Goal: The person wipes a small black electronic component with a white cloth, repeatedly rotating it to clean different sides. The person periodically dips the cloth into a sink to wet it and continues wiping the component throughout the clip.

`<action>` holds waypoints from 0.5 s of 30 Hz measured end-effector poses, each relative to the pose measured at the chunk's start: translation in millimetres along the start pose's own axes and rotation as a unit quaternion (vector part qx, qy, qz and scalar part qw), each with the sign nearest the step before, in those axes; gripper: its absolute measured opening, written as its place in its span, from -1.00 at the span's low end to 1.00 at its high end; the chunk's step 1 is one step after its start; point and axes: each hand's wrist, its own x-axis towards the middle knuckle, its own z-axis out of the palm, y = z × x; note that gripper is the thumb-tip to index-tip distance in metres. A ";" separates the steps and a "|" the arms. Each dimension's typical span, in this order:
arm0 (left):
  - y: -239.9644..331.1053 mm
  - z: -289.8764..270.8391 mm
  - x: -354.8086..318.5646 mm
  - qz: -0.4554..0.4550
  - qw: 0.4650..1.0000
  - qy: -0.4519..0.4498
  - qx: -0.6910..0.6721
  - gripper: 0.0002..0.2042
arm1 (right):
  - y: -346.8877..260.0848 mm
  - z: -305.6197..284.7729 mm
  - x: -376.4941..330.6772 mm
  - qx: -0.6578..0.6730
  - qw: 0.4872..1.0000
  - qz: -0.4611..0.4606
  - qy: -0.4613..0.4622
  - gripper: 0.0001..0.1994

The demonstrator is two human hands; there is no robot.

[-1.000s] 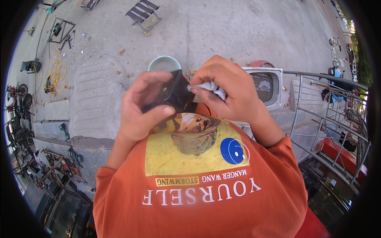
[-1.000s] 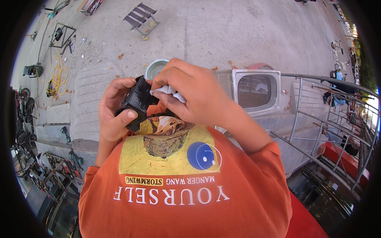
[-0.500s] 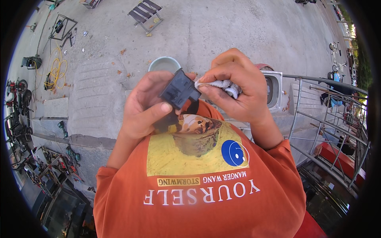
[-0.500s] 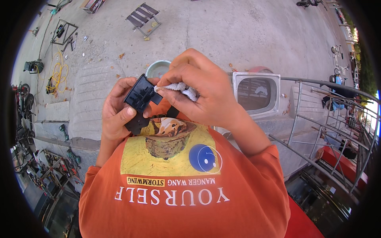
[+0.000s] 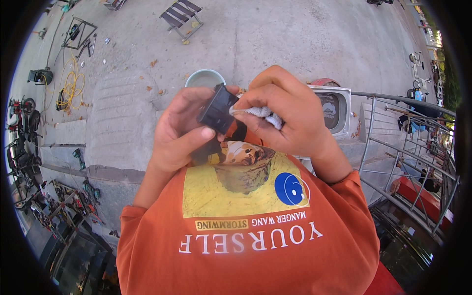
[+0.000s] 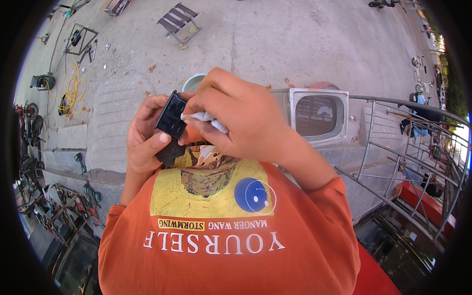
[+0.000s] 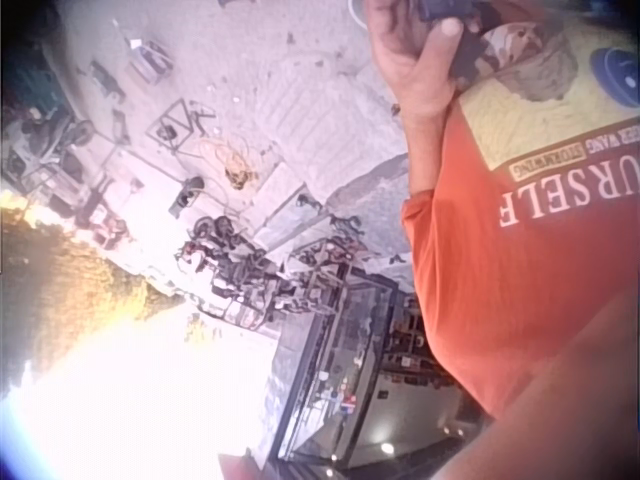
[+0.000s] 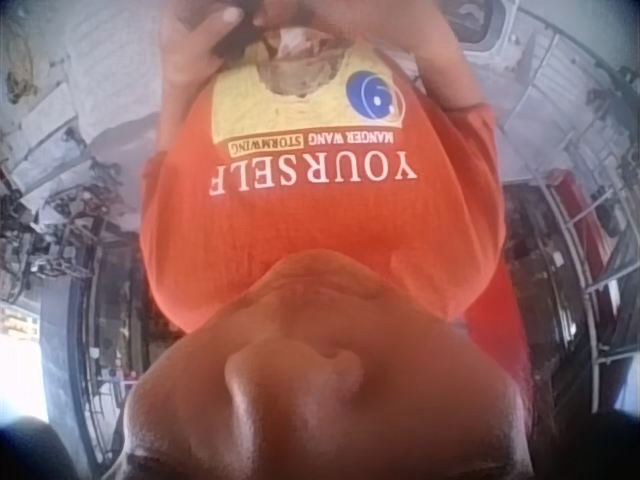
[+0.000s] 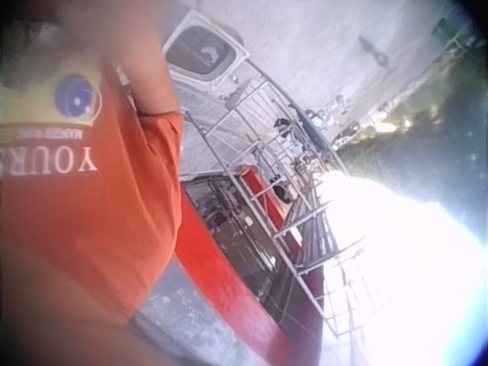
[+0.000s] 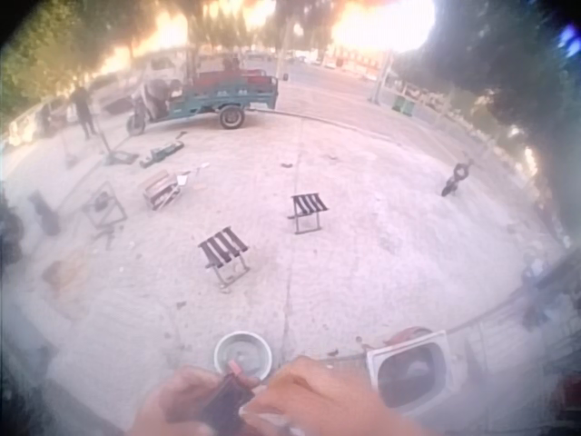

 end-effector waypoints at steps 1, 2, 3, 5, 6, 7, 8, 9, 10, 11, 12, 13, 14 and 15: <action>0.4 1.5 0.4 0.001 1.000 0.007 0.007 -0.50 | 1.0 4.8 -1.4 0.007 1.000 -0.018 -0.004 -0.81; 0.5 3.2 0.6 0.003 1.000 0.015 0.014 -0.50 | 0.4 8.0 -2.1 0.007 1.000 -0.030 -0.007 -0.80; 0.6 6.8 1.3 0.008 0.999 0.034 0.021 -0.48 | -0.2 11.1 -2.6 0.007 0.999 -0.042 -0.010 -0.80; 1.1 15.0 2.1 0.016 0.996 0.074 0.036 -0.43 | -2.8 12.6 -3.3 -0.009 0.999 -0.045 -0.007 -0.79; 0.7 11.0 1.6 0.019 0.998 0.045 0.034 -0.47 | -3.1 11.8 -3.1 -0.018 0.999 -0.042 -0.004 -0.78; -0.3 3.1 1.1 0.021 0.999 0.015 0.031 -0.50 | -1.8 7.7 -1.2 -0.029 0.999 -0.032 0.002 -0.77; -0.4 -0.4 1.9 0.024 0.999 -0.016 0.028 -0.52 | -1.1 5.1 0.3 -0.041 0.999 -0.022 0.007 -0.77; -0.8 -0.2 1.6 0.030 0.998 -0.011 0.050 -0.53 | -2.7 5.1 0.4 -0.043 0.999 -0.022 -0.001 -0.77; -0.2 2.1 1.8 0.037 0.997 -0.006 0.073 -0.53 | -5.5 5.8 -0.2 -0.046 0.999 -0.023 -0.009 -0.77; 0.5 3.7 1.6 0.042 0.995 -0.002 0.094 -0.53 | -7.8 7.0 -0.5 -0.048 0.998 -0.023 -0.017 -0.77; 0.9 4.3 1.1 0.043 0.994 -0.001 0.096 -0.53 | -9.0 8.5 0.0 -0.048 0.998 -0.027 -0.015 -0.77; 1.4 4.7 0.7 0.045 0.994 -0.001 0.098 -0.53 | -10.1 10.2 0.8 -0.048 0.998 -0.031 -0.013 -0.76; 1.8 5.1 0.5 0.046 0.994 -0.001 0.101 -0.53 | -10.7 10.9 1.1 -0.048 0.998 -0.035 -0.011 -0.76; 1.8 3.0 0.2 0.051 0.991 -0.010 0.122 -0.51 | -7.3 9.5 1.3 -0.052 0.998 -0.018 0.004 -0.77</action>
